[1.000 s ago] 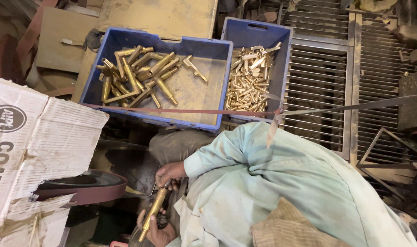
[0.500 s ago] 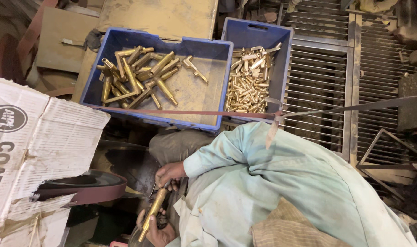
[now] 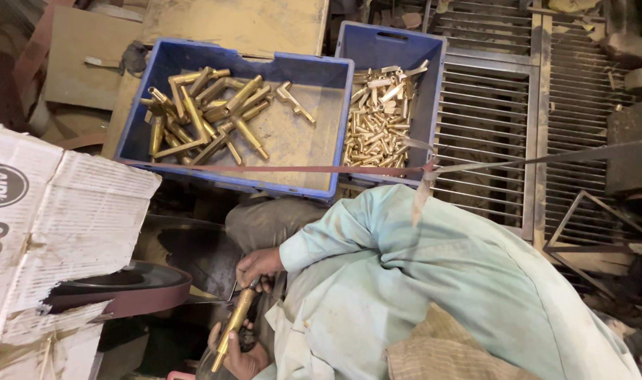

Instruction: The person sits on the floor and repeatedly picks up brass-colored metal parts from a blue bin. They hold each part against a moving belt sander to smooth the edges, then place the finished part into a pink bin. The person handles the parts one at a time, rotating them to grind different sides.

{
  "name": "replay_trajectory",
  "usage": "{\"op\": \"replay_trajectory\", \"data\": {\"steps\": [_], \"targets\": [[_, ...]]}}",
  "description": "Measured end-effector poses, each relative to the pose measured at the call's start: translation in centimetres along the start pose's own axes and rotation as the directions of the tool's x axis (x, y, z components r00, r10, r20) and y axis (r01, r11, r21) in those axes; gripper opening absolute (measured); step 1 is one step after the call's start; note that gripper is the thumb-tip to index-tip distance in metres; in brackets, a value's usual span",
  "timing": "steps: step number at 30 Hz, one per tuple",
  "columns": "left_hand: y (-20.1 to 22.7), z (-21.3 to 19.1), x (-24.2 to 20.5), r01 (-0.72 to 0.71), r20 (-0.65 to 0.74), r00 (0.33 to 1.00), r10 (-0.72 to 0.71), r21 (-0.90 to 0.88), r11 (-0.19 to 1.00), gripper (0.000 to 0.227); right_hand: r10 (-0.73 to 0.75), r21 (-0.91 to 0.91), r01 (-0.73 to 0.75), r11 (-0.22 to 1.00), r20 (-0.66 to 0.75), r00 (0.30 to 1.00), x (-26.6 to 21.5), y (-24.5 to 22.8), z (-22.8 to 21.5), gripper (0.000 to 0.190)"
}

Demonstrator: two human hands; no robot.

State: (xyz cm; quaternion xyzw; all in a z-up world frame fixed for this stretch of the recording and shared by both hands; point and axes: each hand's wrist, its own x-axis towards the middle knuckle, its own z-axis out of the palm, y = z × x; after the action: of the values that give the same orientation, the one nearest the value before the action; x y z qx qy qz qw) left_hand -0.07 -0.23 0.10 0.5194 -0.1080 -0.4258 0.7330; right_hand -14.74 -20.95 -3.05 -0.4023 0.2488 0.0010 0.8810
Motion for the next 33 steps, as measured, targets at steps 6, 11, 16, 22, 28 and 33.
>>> {"op": "replay_trajectory", "data": {"steps": [6,11,16,22,28,33], "targets": [[0.4,0.7,-0.3,-0.002,0.012,1.0,0.002,-0.013,1.0,0.047,-0.026,0.007,0.025,1.0,0.014,1.0,0.1,0.3,-0.1,0.022],[1.2,1.7,-0.8,0.004,-0.029,1.0,-0.003,0.043,0.999,0.048,-0.036,0.036,0.035,0.999,0.029,0.999,0.2,0.4,0.0,0.021],[1.5,2.2,-0.7,0.0,-0.031,1.0,0.003,0.099,0.995,0.048,-0.022,0.008,0.022,1.0,0.003,1.0,0.0,0.1,0.1,0.022],[0.9,1.5,-0.3,-0.01,-0.007,1.0,0.011,0.063,0.998,0.049,-0.045,0.019,0.044,0.999,0.025,0.999,0.5,0.6,-0.2,0.022],[0.4,0.6,-0.2,0.008,-0.009,1.0,-0.007,0.089,0.996,0.049,-0.025,0.028,0.025,0.999,0.015,1.0,1.4,1.8,-0.5,0.022],[0.2,0.4,0.0,-0.044,0.019,0.999,0.042,0.071,0.997,0.046,-0.023,0.023,0.023,0.999,0.002,1.0,1.0,1.0,-0.1,0.019]]}}
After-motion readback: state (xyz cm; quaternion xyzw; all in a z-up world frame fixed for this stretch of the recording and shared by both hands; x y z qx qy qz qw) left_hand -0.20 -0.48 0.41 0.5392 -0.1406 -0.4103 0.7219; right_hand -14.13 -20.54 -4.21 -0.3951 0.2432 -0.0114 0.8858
